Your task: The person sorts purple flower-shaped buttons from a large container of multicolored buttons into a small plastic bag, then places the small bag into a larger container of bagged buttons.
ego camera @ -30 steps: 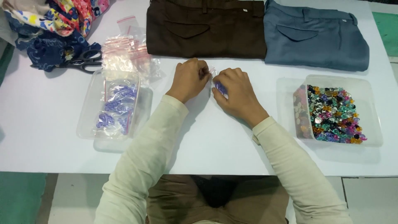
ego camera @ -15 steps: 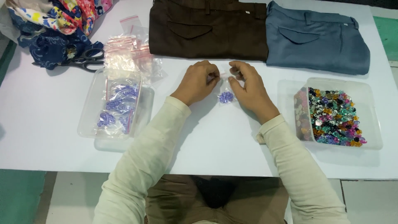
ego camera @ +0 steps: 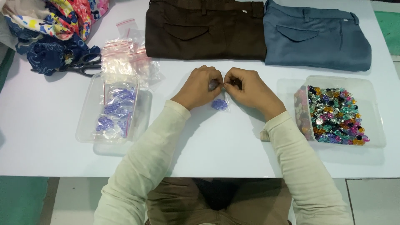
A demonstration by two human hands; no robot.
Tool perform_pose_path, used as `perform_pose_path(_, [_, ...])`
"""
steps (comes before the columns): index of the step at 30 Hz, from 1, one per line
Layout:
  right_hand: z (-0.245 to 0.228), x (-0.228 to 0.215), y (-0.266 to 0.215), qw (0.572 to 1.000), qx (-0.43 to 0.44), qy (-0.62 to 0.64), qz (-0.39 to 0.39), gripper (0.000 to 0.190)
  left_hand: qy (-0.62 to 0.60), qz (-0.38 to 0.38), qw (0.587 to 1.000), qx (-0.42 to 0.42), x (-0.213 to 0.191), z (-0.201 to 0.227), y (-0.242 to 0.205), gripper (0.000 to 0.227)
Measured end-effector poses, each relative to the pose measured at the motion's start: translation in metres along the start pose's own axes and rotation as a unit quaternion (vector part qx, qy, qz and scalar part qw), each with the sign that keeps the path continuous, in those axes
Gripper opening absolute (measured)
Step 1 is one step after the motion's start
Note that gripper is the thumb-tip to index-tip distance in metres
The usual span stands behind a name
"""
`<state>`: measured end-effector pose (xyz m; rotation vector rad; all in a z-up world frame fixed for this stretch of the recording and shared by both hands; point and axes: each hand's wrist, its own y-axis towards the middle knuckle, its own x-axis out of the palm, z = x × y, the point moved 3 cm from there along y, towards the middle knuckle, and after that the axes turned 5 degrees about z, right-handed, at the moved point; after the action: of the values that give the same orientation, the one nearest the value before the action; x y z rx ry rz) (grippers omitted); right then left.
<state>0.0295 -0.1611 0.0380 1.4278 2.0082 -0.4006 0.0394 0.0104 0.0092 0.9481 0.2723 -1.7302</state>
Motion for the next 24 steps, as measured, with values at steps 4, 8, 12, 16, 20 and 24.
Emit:
perform_pose_path(4, [-0.009,-0.005,-0.001,1.0,0.005,-0.014,-0.004,0.003,-0.017,0.002,1.0,-0.018,-0.01,0.012,-0.001,0.009])
perform_pose_path(8, [-0.007,-0.004,-0.003,0.999,0.027,-0.03,-0.01,0.006,-0.028,-0.031,0.999,-0.029,-0.011,0.016,0.001,0.01])
perform_pose_path(12, [-0.015,-0.004,-0.006,0.998,0.041,-0.035,-0.016,0.008,-0.099,-0.044,0.992,-0.072,-0.016,0.018,-0.007,0.012])
perform_pose_path(16, [0.0,0.001,-0.004,0.998,0.04,-0.033,-0.028,0.007,-0.135,-0.048,0.985,-0.096,-0.015,0.0,0.002,0.009])
perform_pose_path(20, [-0.006,0.001,-0.009,0.997,0.052,-0.039,-0.04,0.008,-0.129,-0.077,0.982,-0.112,-0.022,-0.003,0.001,0.009])
perform_pose_path(24, [-0.011,0.005,-0.012,0.996,0.055,-0.048,-0.047,0.008,-0.115,-0.084,0.983,-0.117,-0.021,-0.009,0.002,0.009])
